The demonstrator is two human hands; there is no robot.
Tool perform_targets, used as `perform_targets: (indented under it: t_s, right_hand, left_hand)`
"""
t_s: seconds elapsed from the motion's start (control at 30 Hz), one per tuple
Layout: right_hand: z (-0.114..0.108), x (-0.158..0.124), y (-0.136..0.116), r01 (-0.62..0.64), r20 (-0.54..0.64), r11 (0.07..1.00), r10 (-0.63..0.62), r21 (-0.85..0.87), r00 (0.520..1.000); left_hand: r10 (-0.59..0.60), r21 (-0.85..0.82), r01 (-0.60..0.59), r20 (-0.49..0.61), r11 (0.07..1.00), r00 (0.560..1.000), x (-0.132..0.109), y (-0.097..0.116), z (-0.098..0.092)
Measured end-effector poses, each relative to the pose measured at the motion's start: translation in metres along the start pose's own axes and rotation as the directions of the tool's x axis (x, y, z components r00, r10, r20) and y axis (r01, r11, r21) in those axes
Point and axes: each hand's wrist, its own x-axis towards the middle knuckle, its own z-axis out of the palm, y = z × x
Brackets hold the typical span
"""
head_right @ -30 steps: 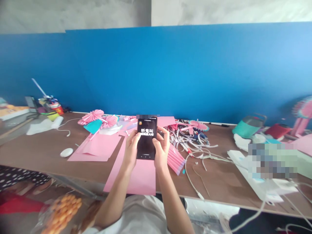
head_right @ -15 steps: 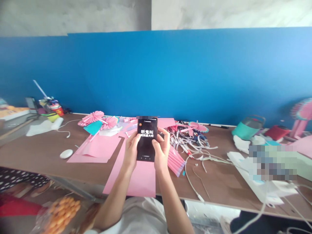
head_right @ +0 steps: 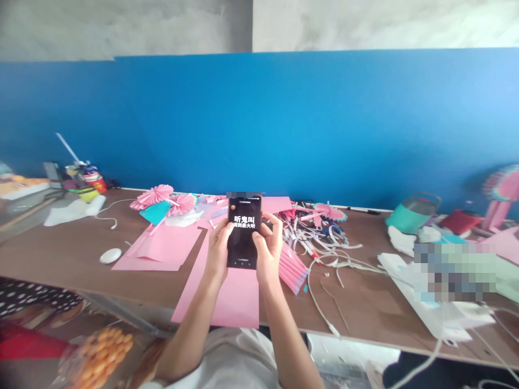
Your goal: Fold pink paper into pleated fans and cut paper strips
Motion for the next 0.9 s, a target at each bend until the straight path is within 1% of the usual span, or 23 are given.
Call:
perform_targets:
  t_s: [0.07,0.17,0.23,0.27,0.33,0.43,0.53,0.7,0.9]
  right_hand:
    - [0.000,0.000,0.000,0.000,-0.001,1.000,0.000,-0.001,1.000]
    - [-0.001,0.001,0.000,0.002,-0.016,1.000,-0.002,-0.007,1.000]
    - [-0.003,0.002,-0.001,-0.003,-0.040,1.000,0.002,-0.016,0.999]
    - [-0.003,0.002,-0.001,-0.008,-0.051,1.000,0.007,-0.020,0.999]
    - [-0.004,0.002,-0.002,-0.019,-0.065,0.999,0.017,-0.027,0.998]
    - [-0.003,0.002,-0.002,-0.031,-0.062,0.999,0.030,-0.026,0.998]
    - [-0.003,0.002,0.000,-0.036,-0.054,0.999,0.035,-0.010,0.998]
    - [-0.005,0.002,0.002,-0.039,-0.072,0.999,0.039,0.007,0.997]
    - [-0.003,0.001,-0.006,-0.030,-0.130,0.999,0.027,-0.018,0.991]
  left_hand:
    - [0.012,0.014,-0.012,0.012,1.000,1.000,-0.001,0.002,-0.001]
    - [0.036,0.025,-0.038,0.099,0.999,0.994,-0.003,0.006,-0.002]
    - [0.030,0.026,-0.034,0.161,0.999,0.987,-0.003,0.006,-0.001]
    - [0.025,0.028,-0.030,0.174,0.999,0.985,-0.004,0.006,-0.001]
    - [0.022,0.037,-0.028,0.151,0.999,0.988,-0.004,0.004,0.001]
    - [0.040,0.037,-0.043,0.076,0.998,0.996,-0.004,0.001,0.004]
    - [0.042,0.029,-0.044,0.056,0.999,0.998,-0.003,0.000,0.004]
    - [0.038,0.050,-0.044,0.101,0.998,0.994,-0.005,0.005,0.003]
    - [0.046,0.044,-0.055,0.199,0.997,0.979,-0.011,0.009,0.005]
